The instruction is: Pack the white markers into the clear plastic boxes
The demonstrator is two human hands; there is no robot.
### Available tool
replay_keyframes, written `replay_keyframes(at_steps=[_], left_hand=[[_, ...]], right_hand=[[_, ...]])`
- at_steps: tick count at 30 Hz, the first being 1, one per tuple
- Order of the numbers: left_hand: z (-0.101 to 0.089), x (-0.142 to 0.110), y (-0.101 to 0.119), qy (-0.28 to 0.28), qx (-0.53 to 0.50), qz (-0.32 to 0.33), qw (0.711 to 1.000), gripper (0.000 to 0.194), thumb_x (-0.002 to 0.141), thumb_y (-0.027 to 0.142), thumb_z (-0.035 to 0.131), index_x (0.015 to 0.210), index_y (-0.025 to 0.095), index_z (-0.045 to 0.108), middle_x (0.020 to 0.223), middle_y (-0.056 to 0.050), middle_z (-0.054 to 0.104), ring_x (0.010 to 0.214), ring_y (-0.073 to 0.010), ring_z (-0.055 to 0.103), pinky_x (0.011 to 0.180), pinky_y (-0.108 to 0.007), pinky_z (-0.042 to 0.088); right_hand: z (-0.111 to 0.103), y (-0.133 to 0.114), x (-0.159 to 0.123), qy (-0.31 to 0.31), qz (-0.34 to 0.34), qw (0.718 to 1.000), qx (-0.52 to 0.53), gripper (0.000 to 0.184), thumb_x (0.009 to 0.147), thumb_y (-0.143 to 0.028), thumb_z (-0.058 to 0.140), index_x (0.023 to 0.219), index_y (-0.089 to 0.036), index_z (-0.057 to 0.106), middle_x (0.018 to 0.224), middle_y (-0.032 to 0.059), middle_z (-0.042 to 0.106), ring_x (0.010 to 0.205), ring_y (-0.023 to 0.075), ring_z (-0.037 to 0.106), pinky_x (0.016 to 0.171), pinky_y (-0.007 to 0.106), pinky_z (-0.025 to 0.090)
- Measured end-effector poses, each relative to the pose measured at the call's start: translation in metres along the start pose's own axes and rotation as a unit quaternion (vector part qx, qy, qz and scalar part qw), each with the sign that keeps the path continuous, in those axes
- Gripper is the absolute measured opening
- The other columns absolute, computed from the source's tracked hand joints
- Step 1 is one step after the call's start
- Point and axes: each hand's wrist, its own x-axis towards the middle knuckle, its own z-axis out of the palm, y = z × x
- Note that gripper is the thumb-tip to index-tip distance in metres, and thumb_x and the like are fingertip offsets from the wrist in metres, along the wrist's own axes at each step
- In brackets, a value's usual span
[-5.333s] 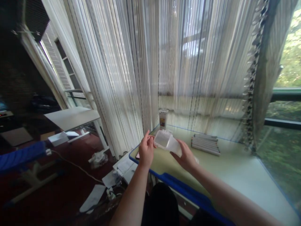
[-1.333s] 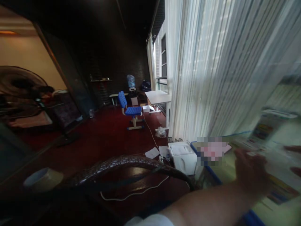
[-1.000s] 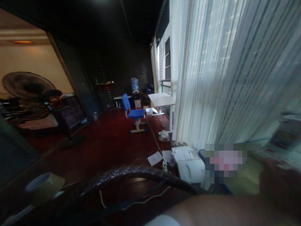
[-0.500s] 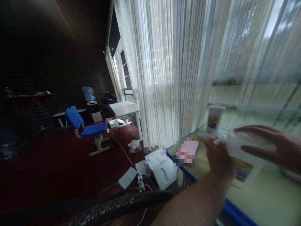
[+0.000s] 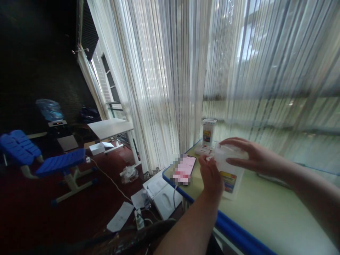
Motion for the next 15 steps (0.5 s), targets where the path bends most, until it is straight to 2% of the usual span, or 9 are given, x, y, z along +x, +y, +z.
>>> replay_keyframes(at_steps=[5, 15], left_hand=[[-0.001, 0.000, 0.004, 0.009, -0.011, -0.006, 1.000, 0.036, 0.088, 0.056, 0.035, 0.092, 0.021, 0.039, 0.083, -0.003, 0.052, 0.071, -0.0150, 0.052, 0.061, -0.025, 0.045], [0.000, 0.002, 0.005, 0.000, -0.038, -0.033, 0.999, 0.032, 0.088, 0.052, 0.039, 0.090, 0.020, 0.038, 0.081, -0.002, 0.052, 0.067, -0.0128, 0.053, 0.056, -0.023, 0.044]], right_hand=[[0.000, -0.007, -0.003, 0.004, 0.007, 1.000, -0.024, 0.043, 0.078, -0.045, 0.058, 0.115, -0.024, 0.059, 0.116, 0.0099, 0.060, 0.101, 0.0264, 0.061, 0.090, 0.044, 0.049], [-0.002, 0.004, -0.005, -0.031, 0.008, 0.999, -0.001, 0.047, 0.081, -0.044, 0.056, 0.124, -0.027, 0.054, 0.128, 0.0071, 0.054, 0.116, 0.0248, 0.053, 0.100, 0.044, 0.043]])
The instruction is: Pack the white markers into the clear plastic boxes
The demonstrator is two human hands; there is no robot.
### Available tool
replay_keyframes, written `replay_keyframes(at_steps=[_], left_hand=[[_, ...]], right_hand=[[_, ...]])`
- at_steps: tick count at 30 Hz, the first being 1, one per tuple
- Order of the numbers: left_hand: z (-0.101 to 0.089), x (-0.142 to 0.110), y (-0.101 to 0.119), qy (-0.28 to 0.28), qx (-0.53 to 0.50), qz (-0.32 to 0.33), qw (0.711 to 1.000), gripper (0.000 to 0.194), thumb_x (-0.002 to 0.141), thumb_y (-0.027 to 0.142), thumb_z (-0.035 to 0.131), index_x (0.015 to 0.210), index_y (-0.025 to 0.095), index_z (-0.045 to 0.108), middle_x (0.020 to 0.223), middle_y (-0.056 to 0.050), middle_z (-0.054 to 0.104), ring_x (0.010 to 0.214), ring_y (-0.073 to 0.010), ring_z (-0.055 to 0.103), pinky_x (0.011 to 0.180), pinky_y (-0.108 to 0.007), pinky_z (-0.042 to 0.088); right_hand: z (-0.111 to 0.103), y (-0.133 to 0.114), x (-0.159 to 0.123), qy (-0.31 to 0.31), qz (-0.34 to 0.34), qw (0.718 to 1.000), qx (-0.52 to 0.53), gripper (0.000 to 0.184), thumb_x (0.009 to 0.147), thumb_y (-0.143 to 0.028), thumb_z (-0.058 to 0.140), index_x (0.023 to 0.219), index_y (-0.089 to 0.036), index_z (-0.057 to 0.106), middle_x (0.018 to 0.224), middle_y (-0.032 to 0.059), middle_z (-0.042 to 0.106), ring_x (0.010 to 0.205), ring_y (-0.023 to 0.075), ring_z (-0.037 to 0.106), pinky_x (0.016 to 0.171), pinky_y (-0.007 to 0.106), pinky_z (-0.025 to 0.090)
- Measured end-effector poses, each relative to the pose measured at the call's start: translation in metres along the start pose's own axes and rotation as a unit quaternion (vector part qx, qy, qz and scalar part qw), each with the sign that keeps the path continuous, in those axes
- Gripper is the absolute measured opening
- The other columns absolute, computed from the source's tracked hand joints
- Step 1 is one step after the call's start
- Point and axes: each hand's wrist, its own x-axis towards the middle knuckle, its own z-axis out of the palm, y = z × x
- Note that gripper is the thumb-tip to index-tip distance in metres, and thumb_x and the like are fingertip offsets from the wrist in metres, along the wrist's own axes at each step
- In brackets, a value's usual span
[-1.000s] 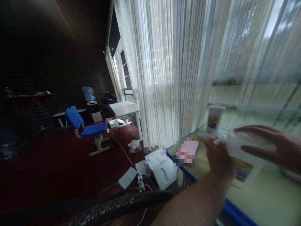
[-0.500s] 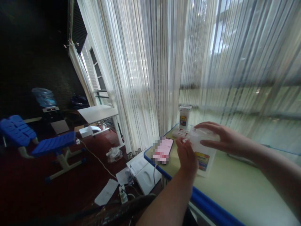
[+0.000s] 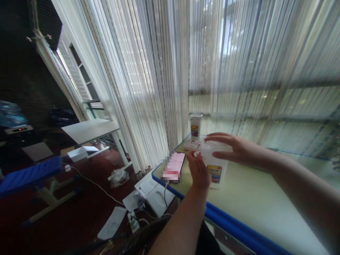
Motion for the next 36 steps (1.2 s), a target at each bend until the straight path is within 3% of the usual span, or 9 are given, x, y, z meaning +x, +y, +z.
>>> replay_keyframes(at_steps=[8, 16, 22, 27, 31, 36], left_hand=[[0.004, -0.001, 0.001, -0.024, -0.019, -0.003, 1.000, 0.031, 0.088, 0.051, 0.037, 0.092, 0.020, 0.039, 0.086, -0.004, 0.053, 0.073, -0.0135, 0.054, 0.060, -0.024, 0.046], [0.016, -0.006, -0.011, -0.098, 0.034, 0.006, 0.995, 0.033, 0.091, 0.051, 0.031, 0.093, 0.020, 0.040, 0.076, -0.002, 0.053, 0.064, -0.0131, 0.053, 0.055, -0.023, 0.044], [0.020, -0.002, -0.010, -0.110, 0.036, 0.033, 0.993, 0.031, 0.092, 0.049, 0.029, 0.092, 0.020, 0.040, 0.070, -0.001, 0.052, 0.063, -0.0137, 0.054, 0.059, -0.024, 0.045], [0.022, 0.000, -0.014, -0.095, 0.041, 0.041, 0.994, 0.029, 0.091, 0.047, 0.031, 0.091, 0.020, 0.041, 0.072, -0.002, 0.053, 0.066, -0.0144, 0.055, 0.061, -0.025, 0.046], [0.023, 0.000, -0.013, -0.092, 0.053, 0.037, 0.994, 0.029, 0.090, 0.047, 0.034, 0.093, 0.019, 0.041, 0.079, -0.004, 0.056, 0.072, -0.0155, 0.057, 0.063, -0.026, 0.047], [0.021, 0.000, -0.010, -0.094, 0.055, -0.008, 0.994, 0.032, 0.087, 0.051, 0.039, 0.089, 0.019, 0.042, 0.077, -0.003, 0.056, 0.066, -0.0151, 0.056, 0.059, -0.027, 0.045]], right_hand=[[0.001, -0.002, -0.002, -0.001, 0.011, 1.000, -0.024, 0.045, 0.081, -0.042, 0.056, 0.124, -0.029, 0.054, 0.125, 0.0068, 0.055, 0.110, 0.0233, 0.057, 0.095, 0.040, 0.047], [-0.016, 0.007, -0.015, 0.003, 0.034, 0.996, -0.082, 0.042, 0.074, -0.040, 0.063, 0.113, -0.026, 0.062, 0.112, 0.0074, 0.063, 0.098, 0.0250, 0.062, 0.085, 0.041, 0.052], [-0.005, -0.003, -0.025, 0.061, 0.066, 0.994, -0.060, 0.041, 0.079, -0.038, 0.059, 0.117, -0.024, 0.059, 0.119, 0.0100, 0.059, 0.110, 0.0252, 0.056, 0.094, 0.045, 0.047], [-0.011, -0.008, -0.028, 0.049, 0.100, 0.994, -0.016, 0.044, 0.080, -0.041, 0.059, 0.120, -0.025, 0.058, 0.134, 0.0100, 0.050, 0.121, 0.0266, 0.049, 0.103, 0.048, 0.038], [-0.016, -0.011, -0.034, 0.081, 0.128, 0.988, 0.026, 0.047, 0.081, -0.047, 0.056, 0.125, -0.029, 0.054, 0.144, 0.0071, 0.037, 0.129, 0.0269, 0.040, 0.105, 0.049, 0.035], [-0.009, -0.012, -0.042, 0.120, 0.132, 0.984, 0.002, 0.046, 0.081, -0.046, 0.057, 0.123, -0.029, 0.055, 0.142, 0.0074, 0.041, 0.127, 0.0262, 0.042, 0.105, 0.049, 0.034]])
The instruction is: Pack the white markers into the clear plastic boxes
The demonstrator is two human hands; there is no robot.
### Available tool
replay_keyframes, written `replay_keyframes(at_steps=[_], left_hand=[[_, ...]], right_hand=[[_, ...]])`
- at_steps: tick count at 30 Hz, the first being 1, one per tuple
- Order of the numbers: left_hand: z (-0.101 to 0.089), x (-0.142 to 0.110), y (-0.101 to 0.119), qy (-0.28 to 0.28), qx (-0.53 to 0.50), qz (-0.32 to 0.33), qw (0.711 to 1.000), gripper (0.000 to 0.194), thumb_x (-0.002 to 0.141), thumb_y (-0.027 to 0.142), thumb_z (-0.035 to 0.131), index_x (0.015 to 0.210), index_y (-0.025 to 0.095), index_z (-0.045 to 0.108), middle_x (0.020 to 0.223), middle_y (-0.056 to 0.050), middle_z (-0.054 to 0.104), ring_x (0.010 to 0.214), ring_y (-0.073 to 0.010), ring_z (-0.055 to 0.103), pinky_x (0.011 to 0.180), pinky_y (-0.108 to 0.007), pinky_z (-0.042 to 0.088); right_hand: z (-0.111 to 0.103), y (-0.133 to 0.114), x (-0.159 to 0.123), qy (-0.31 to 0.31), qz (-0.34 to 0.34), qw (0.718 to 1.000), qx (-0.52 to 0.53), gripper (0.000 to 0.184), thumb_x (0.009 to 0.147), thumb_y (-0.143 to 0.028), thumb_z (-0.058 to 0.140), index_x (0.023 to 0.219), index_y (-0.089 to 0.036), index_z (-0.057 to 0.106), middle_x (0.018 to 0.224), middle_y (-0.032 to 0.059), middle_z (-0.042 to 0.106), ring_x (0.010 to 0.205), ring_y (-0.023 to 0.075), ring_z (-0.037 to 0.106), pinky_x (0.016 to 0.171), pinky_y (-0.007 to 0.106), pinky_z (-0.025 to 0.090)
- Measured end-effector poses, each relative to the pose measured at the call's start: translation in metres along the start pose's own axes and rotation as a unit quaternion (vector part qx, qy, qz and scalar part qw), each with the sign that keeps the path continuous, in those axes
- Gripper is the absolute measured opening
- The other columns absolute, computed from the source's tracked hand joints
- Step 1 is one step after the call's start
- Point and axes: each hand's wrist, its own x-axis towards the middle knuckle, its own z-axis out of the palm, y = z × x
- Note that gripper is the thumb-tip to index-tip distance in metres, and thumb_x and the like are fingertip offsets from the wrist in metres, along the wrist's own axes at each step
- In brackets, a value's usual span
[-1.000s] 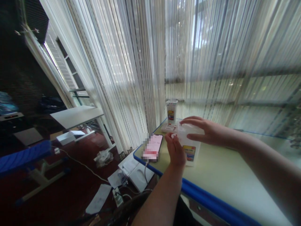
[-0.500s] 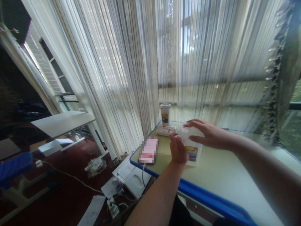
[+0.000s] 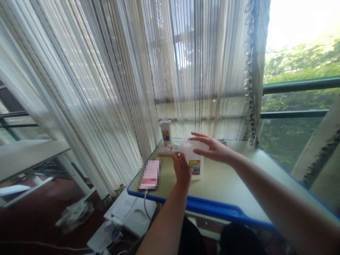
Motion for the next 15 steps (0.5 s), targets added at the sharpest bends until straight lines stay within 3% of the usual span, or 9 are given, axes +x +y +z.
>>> replay_keyframes(at_steps=[3, 7, 8, 11, 15], left_hand=[[-0.007, -0.003, 0.005, 0.025, -0.007, 0.012, 1.000, 0.033, 0.087, 0.050, 0.041, 0.091, 0.018, 0.044, 0.083, -0.006, 0.059, 0.073, -0.0161, 0.059, 0.064, -0.028, 0.047], [-0.020, -0.014, 0.033, 0.098, 0.017, 0.042, 0.994, 0.035, 0.081, 0.048, 0.053, 0.096, 0.017, 0.051, 0.093, -0.008, 0.060, 0.080, -0.0161, 0.059, 0.070, -0.027, 0.047], [-0.023, -0.018, 0.043, 0.071, 0.006, 0.032, 0.997, 0.034, 0.080, 0.047, 0.056, 0.097, 0.017, 0.052, 0.092, -0.007, 0.060, 0.079, -0.0151, 0.059, 0.069, -0.026, 0.048], [-0.028, -0.028, 0.069, -0.047, -0.049, -0.021, 0.997, 0.035, 0.075, 0.043, 0.064, 0.095, 0.016, 0.056, 0.080, -0.002, 0.061, 0.066, -0.0107, 0.057, 0.059, -0.021, 0.047], [-0.029, -0.028, 0.082, -0.169, -0.090, -0.079, 0.978, 0.041, 0.070, 0.042, 0.069, 0.098, 0.014, 0.062, 0.072, 0.000, 0.061, 0.052, -0.0065, 0.051, 0.048, -0.017, 0.042]], right_hand=[[0.004, -0.003, -0.008, 0.034, -0.005, 0.999, -0.025, 0.044, 0.082, -0.045, 0.055, 0.124, -0.029, 0.055, 0.142, 0.0081, 0.041, 0.126, 0.0264, 0.044, 0.102, 0.050, 0.038], [0.011, -0.024, -0.031, 0.193, -0.019, 0.970, -0.149, 0.033, 0.083, -0.036, 0.055, 0.114, -0.024, 0.060, 0.129, 0.0112, 0.053, 0.120, 0.0297, 0.047, 0.098, 0.054, 0.039], [0.014, -0.032, -0.039, 0.220, -0.034, 0.958, -0.179, 0.031, 0.082, -0.034, 0.057, 0.111, -0.022, 0.061, 0.123, 0.0121, 0.056, 0.116, 0.0301, 0.049, 0.097, 0.054, 0.040], [0.024, -0.053, -0.058, 0.195, -0.086, 0.958, -0.191, 0.030, 0.083, -0.028, 0.056, 0.113, -0.022, 0.059, 0.107, 0.0105, 0.063, 0.101, 0.0252, 0.057, 0.087, 0.046, 0.049], [0.031, -0.056, -0.063, 0.202, -0.108, 0.962, -0.151, 0.024, 0.088, -0.023, 0.051, 0.110, -0.024, 0.060, 0.100, 0.0088, 0.065, 0.092, 0.0203, 0.062, 0.080, 0.037, 0.053]])
